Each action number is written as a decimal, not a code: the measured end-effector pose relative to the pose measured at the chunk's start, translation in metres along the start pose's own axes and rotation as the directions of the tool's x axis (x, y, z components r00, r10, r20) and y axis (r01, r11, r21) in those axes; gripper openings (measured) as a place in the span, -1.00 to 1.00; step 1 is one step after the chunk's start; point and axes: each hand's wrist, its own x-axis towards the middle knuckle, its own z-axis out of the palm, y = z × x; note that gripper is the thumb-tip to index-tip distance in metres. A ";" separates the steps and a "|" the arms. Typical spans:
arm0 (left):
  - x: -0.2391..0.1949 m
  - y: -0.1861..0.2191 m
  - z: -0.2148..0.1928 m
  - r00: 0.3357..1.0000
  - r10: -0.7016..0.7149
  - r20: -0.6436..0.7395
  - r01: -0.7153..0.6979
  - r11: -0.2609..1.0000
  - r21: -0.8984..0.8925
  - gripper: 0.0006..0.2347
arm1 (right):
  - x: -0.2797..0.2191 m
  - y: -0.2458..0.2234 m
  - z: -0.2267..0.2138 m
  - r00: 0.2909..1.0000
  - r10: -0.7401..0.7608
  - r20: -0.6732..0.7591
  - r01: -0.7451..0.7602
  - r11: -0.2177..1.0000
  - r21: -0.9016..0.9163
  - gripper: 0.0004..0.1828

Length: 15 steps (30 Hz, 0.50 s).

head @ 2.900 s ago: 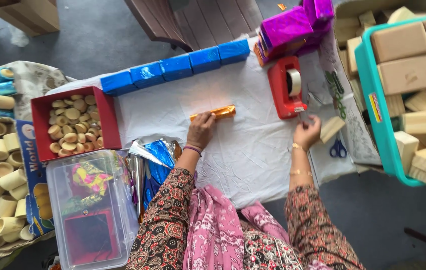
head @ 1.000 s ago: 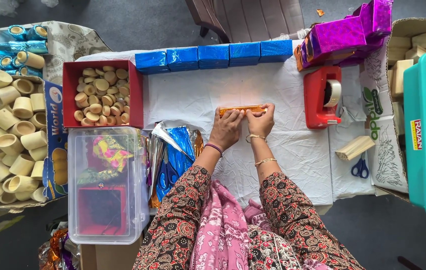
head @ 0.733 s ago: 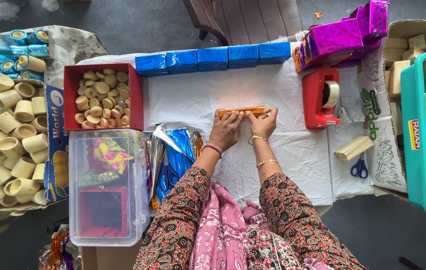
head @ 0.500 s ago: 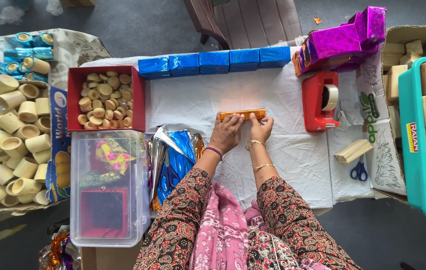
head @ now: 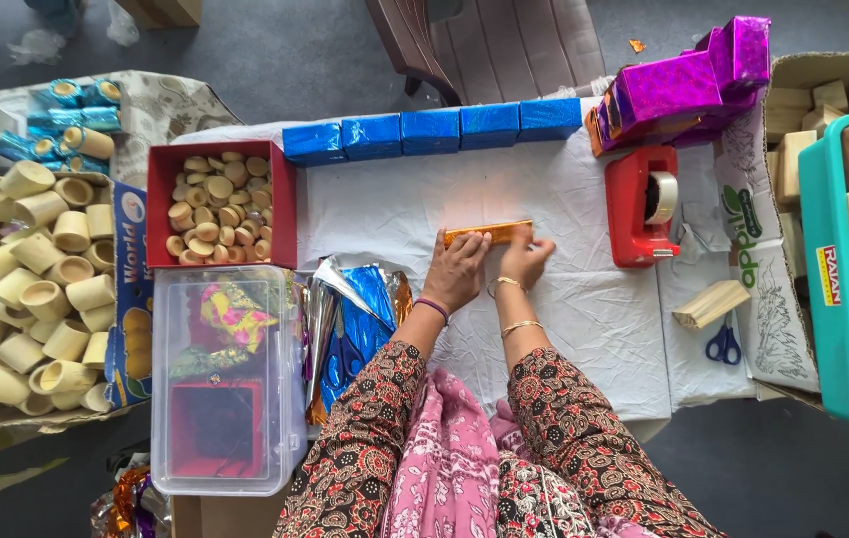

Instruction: The person wipes a small wooden box with a cloth, then wraps it in a sheet of orange metallic foil. They fold the foil around the box and secure it with clear tape from a dispenser.

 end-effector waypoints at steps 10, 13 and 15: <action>0.042 0.019 -0.019 0.980 -0.177 -0.087 0.176 0.984 -0.016 -0.34 | 0.009 0.019 -0.067 0.914 0.041 0.403 -0.312 0.709 0.633 -0.71; 0.041 0.009 0.005 0.971 -0.239 0.025 0.237 0.970 0.046 -0.45 | -0.005 0.020 -0.090 0.857 -0.020 0.516 -0.293 0.804 0.518 -0.66; 0.038 0.005 0.010 0.958 -0.282 0.043 0.286 0.948 -0.142 -0.63 | -0.017 -0.009 -0.119 0.788 -0.147 0.598 -0.172 0.879 0.444 -0.40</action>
